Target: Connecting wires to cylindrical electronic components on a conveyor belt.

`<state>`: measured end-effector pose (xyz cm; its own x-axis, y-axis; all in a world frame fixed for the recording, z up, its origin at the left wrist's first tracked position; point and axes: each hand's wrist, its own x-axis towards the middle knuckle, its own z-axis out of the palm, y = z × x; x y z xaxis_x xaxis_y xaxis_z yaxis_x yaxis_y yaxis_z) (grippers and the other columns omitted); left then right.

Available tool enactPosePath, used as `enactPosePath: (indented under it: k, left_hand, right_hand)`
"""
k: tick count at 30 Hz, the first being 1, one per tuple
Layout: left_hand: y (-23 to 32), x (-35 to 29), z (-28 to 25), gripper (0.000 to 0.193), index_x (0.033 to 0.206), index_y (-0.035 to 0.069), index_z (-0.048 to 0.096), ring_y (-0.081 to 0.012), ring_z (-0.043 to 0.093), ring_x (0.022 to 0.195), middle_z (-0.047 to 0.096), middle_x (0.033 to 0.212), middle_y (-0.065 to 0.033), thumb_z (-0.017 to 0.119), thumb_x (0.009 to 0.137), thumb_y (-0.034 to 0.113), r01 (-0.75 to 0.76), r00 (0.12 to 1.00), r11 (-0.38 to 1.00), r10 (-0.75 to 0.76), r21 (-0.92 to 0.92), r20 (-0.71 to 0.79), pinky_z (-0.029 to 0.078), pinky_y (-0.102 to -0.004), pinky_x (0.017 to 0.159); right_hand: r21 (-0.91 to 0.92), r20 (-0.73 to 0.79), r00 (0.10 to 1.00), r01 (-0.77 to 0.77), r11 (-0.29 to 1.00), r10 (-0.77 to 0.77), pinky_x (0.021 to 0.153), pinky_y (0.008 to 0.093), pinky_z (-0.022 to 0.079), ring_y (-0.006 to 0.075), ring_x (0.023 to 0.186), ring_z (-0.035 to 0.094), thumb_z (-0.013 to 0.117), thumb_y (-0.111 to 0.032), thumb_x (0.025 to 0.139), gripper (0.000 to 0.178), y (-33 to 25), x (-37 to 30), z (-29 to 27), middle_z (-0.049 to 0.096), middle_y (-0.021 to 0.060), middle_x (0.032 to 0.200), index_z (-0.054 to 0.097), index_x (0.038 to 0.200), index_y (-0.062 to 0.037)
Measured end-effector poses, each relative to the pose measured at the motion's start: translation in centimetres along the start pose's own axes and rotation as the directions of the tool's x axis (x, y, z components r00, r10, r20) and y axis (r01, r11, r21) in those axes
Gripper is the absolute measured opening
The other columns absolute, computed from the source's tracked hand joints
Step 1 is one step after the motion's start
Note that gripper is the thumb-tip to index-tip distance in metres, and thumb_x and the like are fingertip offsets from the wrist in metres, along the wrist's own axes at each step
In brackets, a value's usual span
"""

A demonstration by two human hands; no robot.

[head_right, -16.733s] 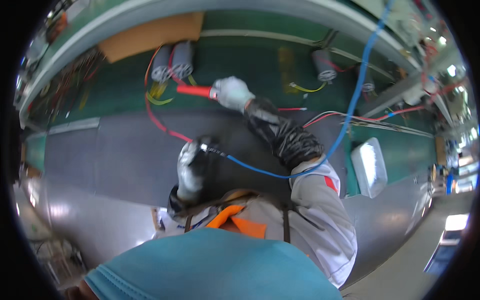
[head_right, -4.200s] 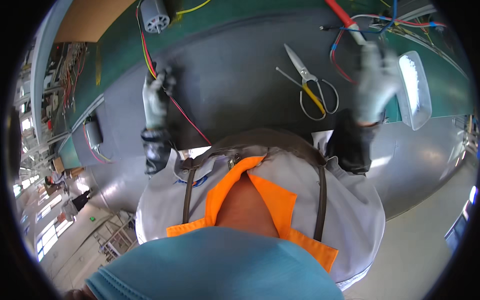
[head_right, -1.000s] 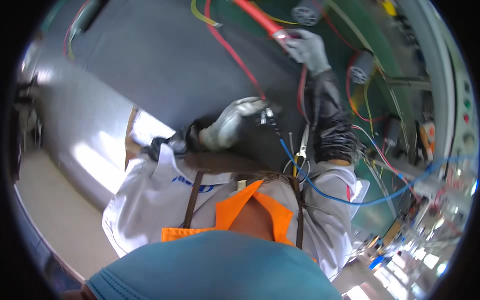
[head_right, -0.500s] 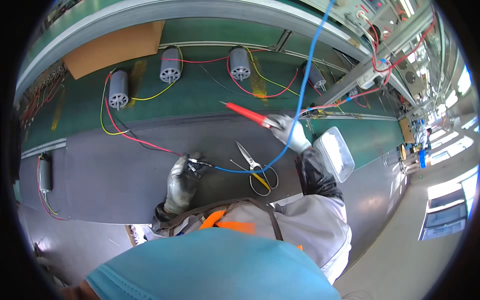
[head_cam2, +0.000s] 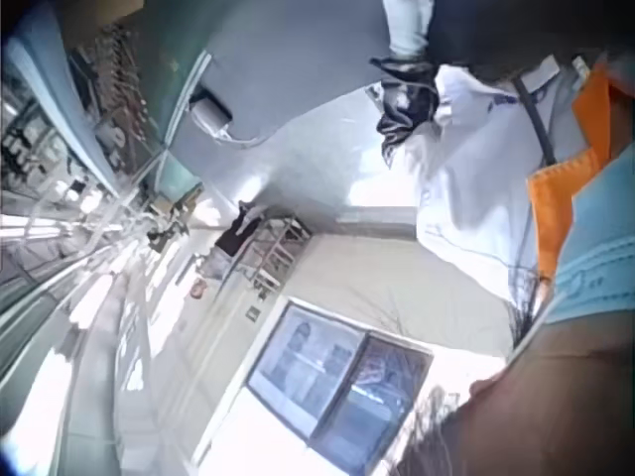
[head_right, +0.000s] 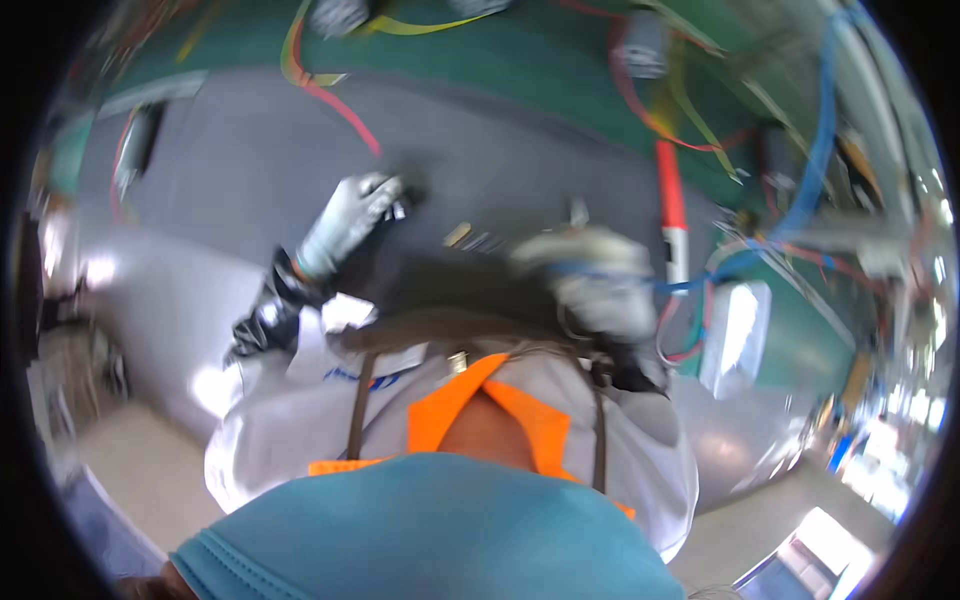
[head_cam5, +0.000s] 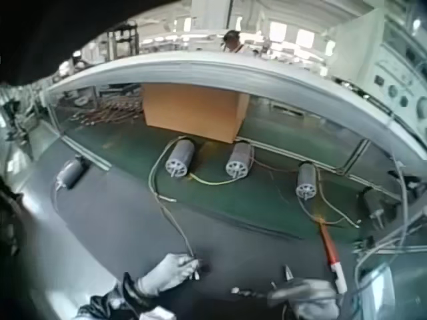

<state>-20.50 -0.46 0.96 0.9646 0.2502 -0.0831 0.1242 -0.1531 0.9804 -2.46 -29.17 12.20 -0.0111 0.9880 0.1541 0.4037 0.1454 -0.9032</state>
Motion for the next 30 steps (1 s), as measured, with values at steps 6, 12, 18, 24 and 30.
enactPosePath:
  k: [6, 12, 18, 24, 30]
  left_hand:
    - [1.9, -0.8, -14.3, 0.042, 0.095, 0.004, 0.073, -0.0397, 0.066, 0.073, 0.067, 0.082, -0.0223, 0.063, 0.1, 0.045, -0.14, 0.978, 0.386, 0.197, 0.912, 0.067, 0.053, -0.0441, 0.065]
    - [-0.4, 21.3, -29.6, 0.102, 0.144, -0.008, 0.048, -0.0411, 0.062, 0.125, 0.063, 0.133, -0.0292, 0.08, 0.078, 0.064, 0.451, 0.708, 0.699, 0.099, 0.556, -0.699, 0.051, -0.0432, 0.102]
    - [-0.4, 26.9, -25.0, 0.087, 0.13, -0.003, 0.053, -0.0387, 0.068, 0.11, 0.068, 0.117, -0.024, 0.086, 0.074, 0.054, 0.636, 0.752, 0.58, -0.316, 0.51, -0.578, 0.056, -0.048, 0.091]
    - [2.4, 7.4, -20.6, 0.103, 0.15, 0.002, 0.041, -0.0445, 0.065, 0.11, 0.062, 0.122, -0.0274, 0.089, 0.068, 0.039, 0.49, 0.844, 0.484, -0.056, 0.725, -0.533, 0.056, -0.0488, 0.092]
    - [0.2, -5.4, -28.2, 0.104, 0.152, 0.008, 0.043, -0.0417, 0.065, 0.102, 0.06, 0.118, -0.0227, 0.093, 0.064, 0.035, 0.674, 0.73, 0.127, 0.037, 0.728, -0.683, 0.056, -0.0495, 0.086]
  right_hand:
    - [-0.015, -0.283, 0.582, -0.797, 0.604, 0.762, 0.089, 0.032, 0.055, 0.0204, 0.105, 0.072, 0.069, -0.015, 0.094, 0.039, 9.0, 0.1, -1.7, 0.075, 0.0174, 0.117, 0.067, 0.13, 0.0012]
    - [-0.479, -0.628, 0.778, -0.417, 0.772, 0.03, 0.085, 0.0416, 0.057, 0.0394, 0.1, 0.071, 0.065, -0.03, 0.097, 0.038, 12.3, 17.6, -5.9, 0.072, 0.0224, 0.116, 0.07, 0.125, -0.0044]
    - [-0.698, -0.603, 0.777, -0.624, 0.351, 0.18, 0.09, 0.0559, 0.052, 0.0481, 0.104, 0.067, 0.051, -0.063, 0.096, 0.067, 27.7, 33.3, -11.7, 0.071, 0.0275, 0.108, 0.055, 0.138, -0.0098]
    - [-0.265, -0.751, 0.61, -0.63, 0.73, 0.254, 0.092, 0.0463, 0.054, 0.0409, 0.102, 0.071, 0.069, -0.053, 0.087, 0.074, 27.4, 31.5, -10.5, 0.073, 0.0212, 0.114, 0.051, 0.148, -0.0142]
    - [-0.275, -0.753, 0.632, -0.554, 0.786, 0.182, 0.104, 0.0396, 0.048, 0.0339, 0.119, 0.067, 0.072, -0.041, 0.087, 0.078, 31.1, 32.8, -11.4, 0.066, 0.0168, 0.137, 0.045, 0.155, -0.0141]
